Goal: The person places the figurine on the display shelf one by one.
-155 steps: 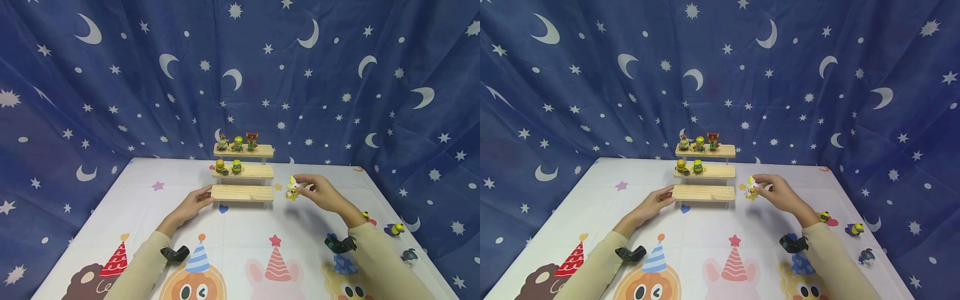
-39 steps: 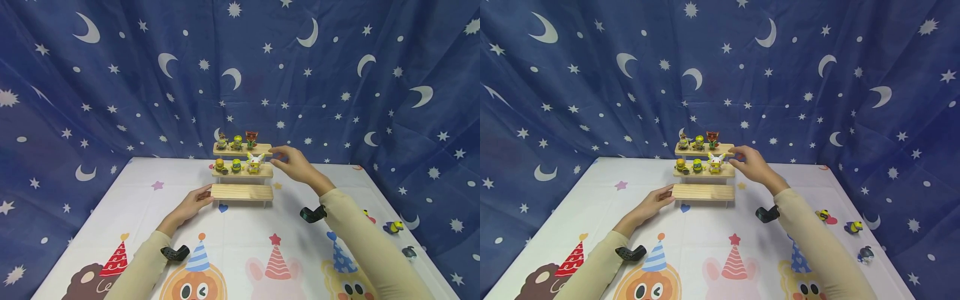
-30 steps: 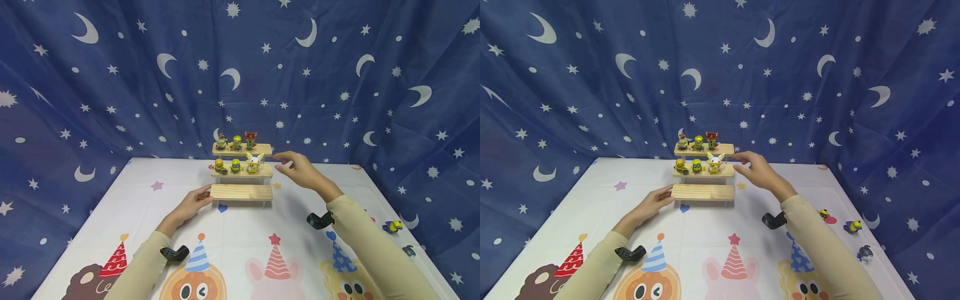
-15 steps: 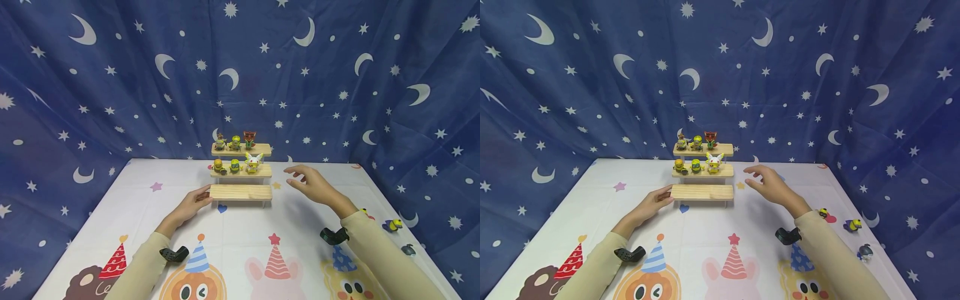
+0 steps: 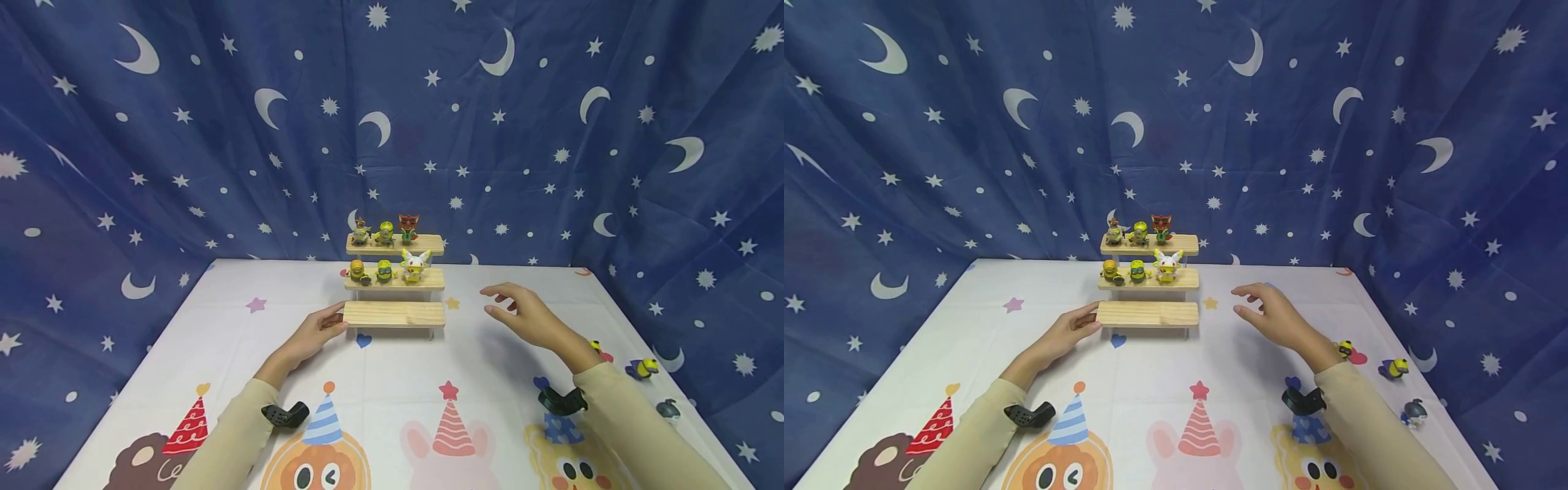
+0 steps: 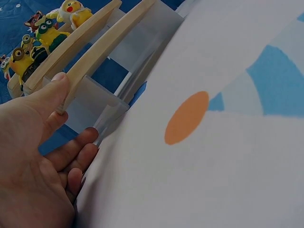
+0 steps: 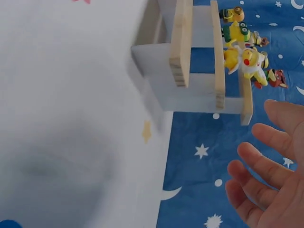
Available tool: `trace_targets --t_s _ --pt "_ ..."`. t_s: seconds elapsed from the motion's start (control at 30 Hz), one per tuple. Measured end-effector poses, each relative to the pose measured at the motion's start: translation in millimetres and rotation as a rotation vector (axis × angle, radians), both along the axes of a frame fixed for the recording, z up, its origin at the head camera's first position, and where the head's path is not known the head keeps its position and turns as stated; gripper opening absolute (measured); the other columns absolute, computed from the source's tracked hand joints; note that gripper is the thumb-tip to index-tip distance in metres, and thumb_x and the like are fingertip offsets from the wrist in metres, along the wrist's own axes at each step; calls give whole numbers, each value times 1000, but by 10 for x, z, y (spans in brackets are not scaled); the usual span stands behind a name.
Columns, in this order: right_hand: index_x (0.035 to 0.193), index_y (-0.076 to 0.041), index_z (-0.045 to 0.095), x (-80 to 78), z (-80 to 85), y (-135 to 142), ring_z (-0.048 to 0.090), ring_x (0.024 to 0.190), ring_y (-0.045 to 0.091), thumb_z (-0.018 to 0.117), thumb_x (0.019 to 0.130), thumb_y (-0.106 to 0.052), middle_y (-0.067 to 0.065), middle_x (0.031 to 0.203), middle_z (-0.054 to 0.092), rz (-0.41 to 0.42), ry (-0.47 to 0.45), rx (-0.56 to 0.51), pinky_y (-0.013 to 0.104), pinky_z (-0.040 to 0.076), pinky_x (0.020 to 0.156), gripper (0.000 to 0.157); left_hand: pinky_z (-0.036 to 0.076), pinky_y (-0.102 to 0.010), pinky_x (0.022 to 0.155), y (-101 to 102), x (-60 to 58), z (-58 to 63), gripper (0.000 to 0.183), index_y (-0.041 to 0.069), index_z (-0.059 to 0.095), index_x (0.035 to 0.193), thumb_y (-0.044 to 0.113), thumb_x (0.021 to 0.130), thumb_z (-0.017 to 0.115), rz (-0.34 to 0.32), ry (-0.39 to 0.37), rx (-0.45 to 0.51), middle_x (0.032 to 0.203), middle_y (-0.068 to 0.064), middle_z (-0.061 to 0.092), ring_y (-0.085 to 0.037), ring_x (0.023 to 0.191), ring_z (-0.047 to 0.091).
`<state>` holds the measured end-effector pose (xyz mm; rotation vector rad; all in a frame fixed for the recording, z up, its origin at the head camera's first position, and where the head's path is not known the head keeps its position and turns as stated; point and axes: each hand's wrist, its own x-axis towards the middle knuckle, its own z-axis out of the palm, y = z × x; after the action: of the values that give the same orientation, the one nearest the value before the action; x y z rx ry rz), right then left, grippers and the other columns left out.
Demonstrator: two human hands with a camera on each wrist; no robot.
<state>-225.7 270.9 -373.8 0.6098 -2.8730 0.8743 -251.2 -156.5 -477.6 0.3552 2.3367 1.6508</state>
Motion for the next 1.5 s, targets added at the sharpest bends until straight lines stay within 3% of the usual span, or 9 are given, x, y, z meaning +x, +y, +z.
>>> trace_targets --t_s 0.63,1.03,1.27,1.5 --pt "131 -1 64 242 -87 447 64 109 37 66 99 -17 21 129 67 -62 78 2 51 56 85 36 40 -51 119 9 2 -7 67 9 31 160 29 103 60 6 7 -25 150 -23 51 -37 141 50" --pt "130 -3 66 336 39 742 64 106 38 68 98 -17 22 127 68 -102 112 14 40 58 79 35 42 -50 117 -9 -18 -37 66 10 31 159 26 103 60 -6 12 3 150 -22 52 -37 140 50" --pt "130 -1 65 380 99 1023 63 107 39 65 100 -21 24 126 68 -136 68 42 22 55 76 36 42 -50 117 -2 1 -28 66 10 31 159 26 103 61 -1 13 -2 150 -22 52 -36 140 50" --pt "129 2 65 374 94 1334 64 107 33 64 101 -20 27 129 66 -109 10 69 19 55 76 36 41 -50 118 3 -7 -29 66 11 31 160 27 103 61 10 1 -14 152 -22 50 -37 141 49"
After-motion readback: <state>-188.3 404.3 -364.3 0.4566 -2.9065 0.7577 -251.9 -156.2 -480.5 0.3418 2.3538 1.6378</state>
